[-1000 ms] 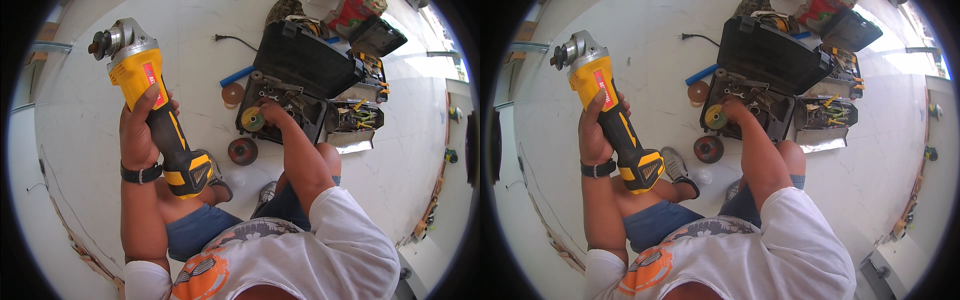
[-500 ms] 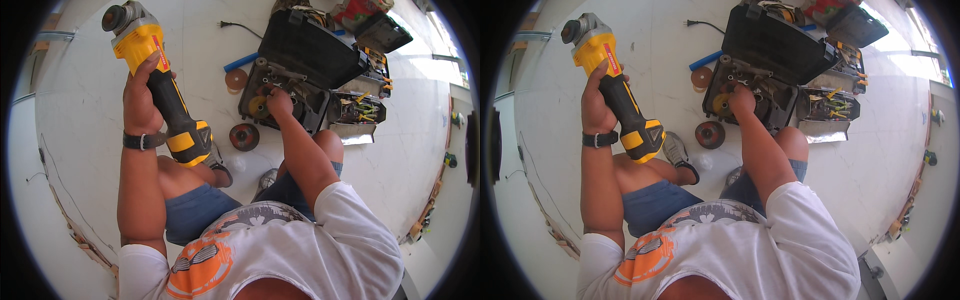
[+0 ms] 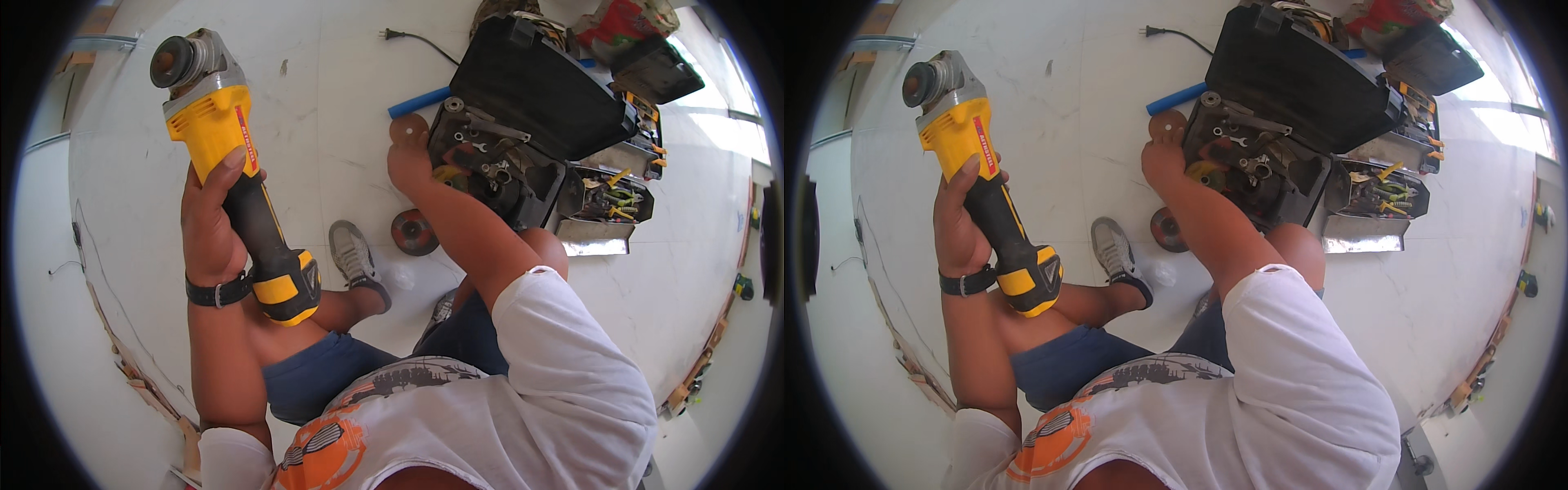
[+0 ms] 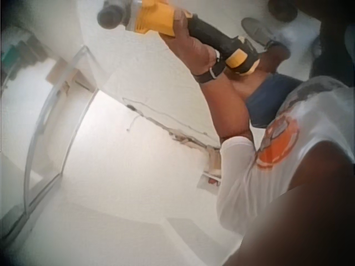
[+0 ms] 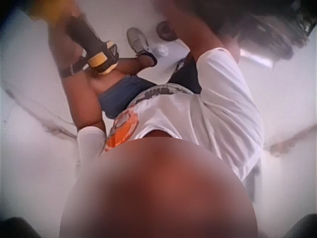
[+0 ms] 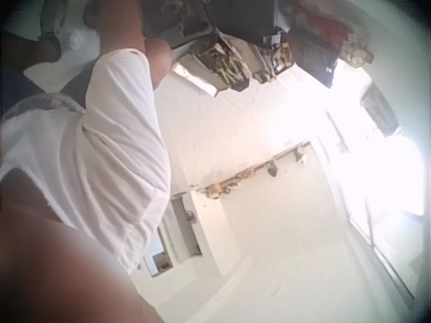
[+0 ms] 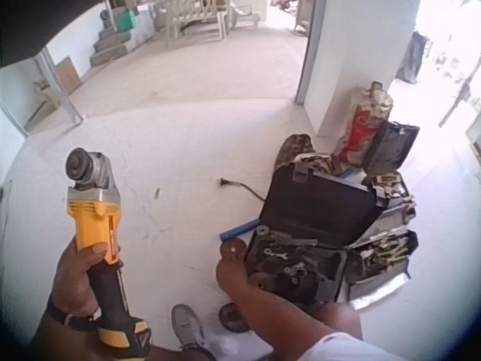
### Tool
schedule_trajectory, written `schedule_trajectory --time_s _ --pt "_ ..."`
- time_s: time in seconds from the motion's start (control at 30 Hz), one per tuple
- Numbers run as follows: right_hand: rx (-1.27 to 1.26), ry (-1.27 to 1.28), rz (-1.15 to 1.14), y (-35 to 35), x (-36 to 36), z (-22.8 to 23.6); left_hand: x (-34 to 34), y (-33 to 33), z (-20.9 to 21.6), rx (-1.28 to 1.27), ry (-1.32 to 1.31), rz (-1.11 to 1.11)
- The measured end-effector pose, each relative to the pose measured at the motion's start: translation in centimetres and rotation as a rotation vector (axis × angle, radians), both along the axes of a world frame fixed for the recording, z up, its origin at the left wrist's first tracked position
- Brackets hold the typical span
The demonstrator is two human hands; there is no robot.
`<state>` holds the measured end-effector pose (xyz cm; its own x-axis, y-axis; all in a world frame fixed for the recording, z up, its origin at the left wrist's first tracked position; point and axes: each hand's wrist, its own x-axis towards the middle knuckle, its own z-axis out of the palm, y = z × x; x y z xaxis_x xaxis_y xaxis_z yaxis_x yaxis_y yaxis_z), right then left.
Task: The person opens a toolbox, retrieves an angle grinder and a grinding disc, and installs the disc onto the grinder. They use a wrench to tighten the nut securing the disc, then walk toward another person while holding the assembled tool.
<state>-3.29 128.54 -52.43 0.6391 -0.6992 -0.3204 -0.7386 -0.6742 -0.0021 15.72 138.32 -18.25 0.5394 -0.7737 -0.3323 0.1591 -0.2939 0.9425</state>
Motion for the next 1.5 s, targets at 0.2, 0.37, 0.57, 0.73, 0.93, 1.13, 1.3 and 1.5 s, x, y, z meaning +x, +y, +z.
schedule_trajectory --time_s 0.2,0.37,0.57,0.73,0.93,1.13,1.3,1.5 --pt "-0.309 -0.079 -0.170 -4.8 1.1 -3.6 0.9 2.2 0.3 0.039 0.000 -0.005" --pt "0.033 -0.061 -0.261 -6.0 1.6 -4.0 1.1 3.0 0.3 0.076 -0.007 0.007" --pt "-0.177 -0.054 -0.135 -4.7 1.0 -3.8 0.9 3.1 0.0 0.088 -0.033 0.010" --pt "-0.146 0.001 -0.110 -4.2 1.2 -3.7 0.4 2.9 0.2 0.064 -0.027 0.006" --pt "0.208 -0.183 -0.017 -4.8 -0.3 -0.6 -0.3 2.1 -0.1 0.048 -0.045 -0.003" --pt "0.727 -0.478 -0.219 -7.6 -2.3 6.5 -0.9 0.2 -0.3 -0.030 0.019 -0.117" --pt "0.965 -0.938 -0.757 -8.9 -7.2 16.3 -1.6 -2.3 -2.0 -0.049 0.119 -0.163" --pt "0.965 -1.560 -0.722 -9.0 -10.7 27.9 -4.4 -4.9 -2.1 -0.084 0.208 -0.189"
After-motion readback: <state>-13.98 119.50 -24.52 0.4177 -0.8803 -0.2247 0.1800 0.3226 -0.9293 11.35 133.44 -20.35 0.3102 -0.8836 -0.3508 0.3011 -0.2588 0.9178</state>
